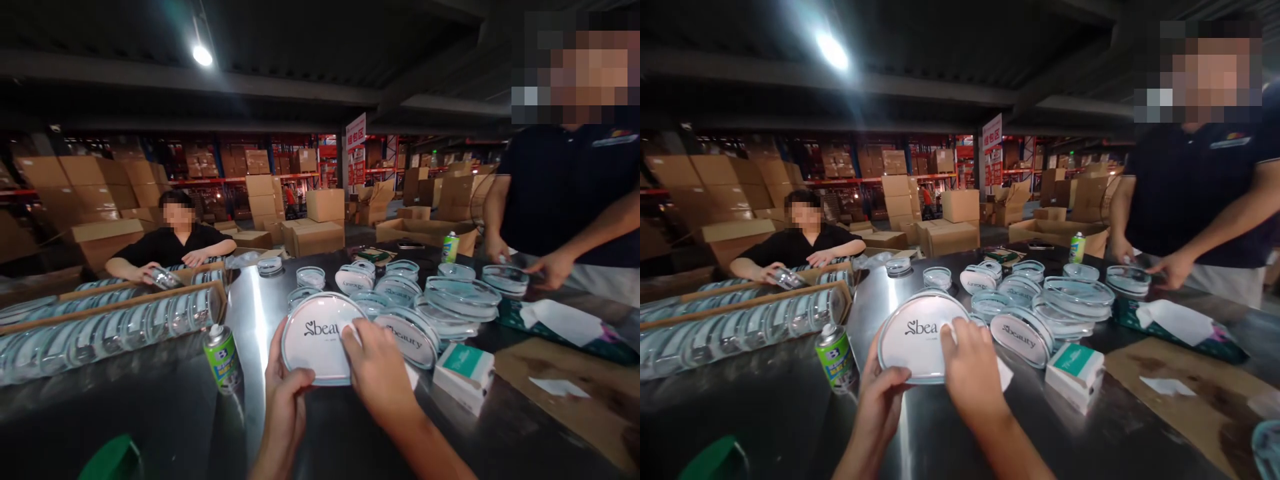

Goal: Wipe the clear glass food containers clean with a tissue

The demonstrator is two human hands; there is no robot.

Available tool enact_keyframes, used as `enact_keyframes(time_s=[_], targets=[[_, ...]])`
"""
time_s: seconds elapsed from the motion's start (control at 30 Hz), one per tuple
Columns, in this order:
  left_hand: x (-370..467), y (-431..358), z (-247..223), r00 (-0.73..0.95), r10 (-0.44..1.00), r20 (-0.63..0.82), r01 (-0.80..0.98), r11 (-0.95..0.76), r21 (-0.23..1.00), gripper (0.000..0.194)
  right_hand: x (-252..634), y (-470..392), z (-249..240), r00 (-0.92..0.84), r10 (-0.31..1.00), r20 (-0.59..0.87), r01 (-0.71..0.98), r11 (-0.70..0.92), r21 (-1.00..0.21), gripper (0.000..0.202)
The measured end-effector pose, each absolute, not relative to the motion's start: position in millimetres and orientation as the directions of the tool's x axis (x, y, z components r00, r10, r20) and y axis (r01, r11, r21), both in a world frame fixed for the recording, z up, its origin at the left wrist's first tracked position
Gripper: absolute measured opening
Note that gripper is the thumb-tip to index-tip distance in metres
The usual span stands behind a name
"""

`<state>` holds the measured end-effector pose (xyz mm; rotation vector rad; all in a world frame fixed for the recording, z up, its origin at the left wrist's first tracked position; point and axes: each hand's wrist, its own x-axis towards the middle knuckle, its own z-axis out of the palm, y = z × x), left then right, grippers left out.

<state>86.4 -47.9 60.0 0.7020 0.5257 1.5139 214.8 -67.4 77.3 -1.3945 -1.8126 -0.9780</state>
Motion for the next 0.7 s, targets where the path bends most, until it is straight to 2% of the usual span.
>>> enact_keyframes(time_s=[0.1,0.23,0.4,0.5,0.7], targets=[[88,-49,59,0.035,0.994,0.101,-0.707,-0.047,0.705,0.091,212,-67,79,-0.191,0.498,0.846,0.980,0.138,0.140,0.022],[86,-48,58,0.010,0.995,0.096,-0.701,-0.061,0.711,0.090,205,-68,78,-0.281,0.506,0.815,0.957,0.217,0.195,0.018],[83,-48,60,-0.012,0.991,0.131,-0.700,-0.102,0.707,0.086,213,-67,77,-0.225,0.503,0.834,0.974,0.123,0.188,0.019],[83,-47,60,-0.018,0.990,0.140,-0.713,-0.111,0.692,0.085,216,-69,76,-0.304,0.513,0.803,0.953,0.174,0.250,0.016],[82,-47,60,0.014,0.989,0.146,-0.697,-0.095,0.710,0.086,230,-73,90,-0.334,0.569,0.752,0.930,0.072,0.359,0.015]])
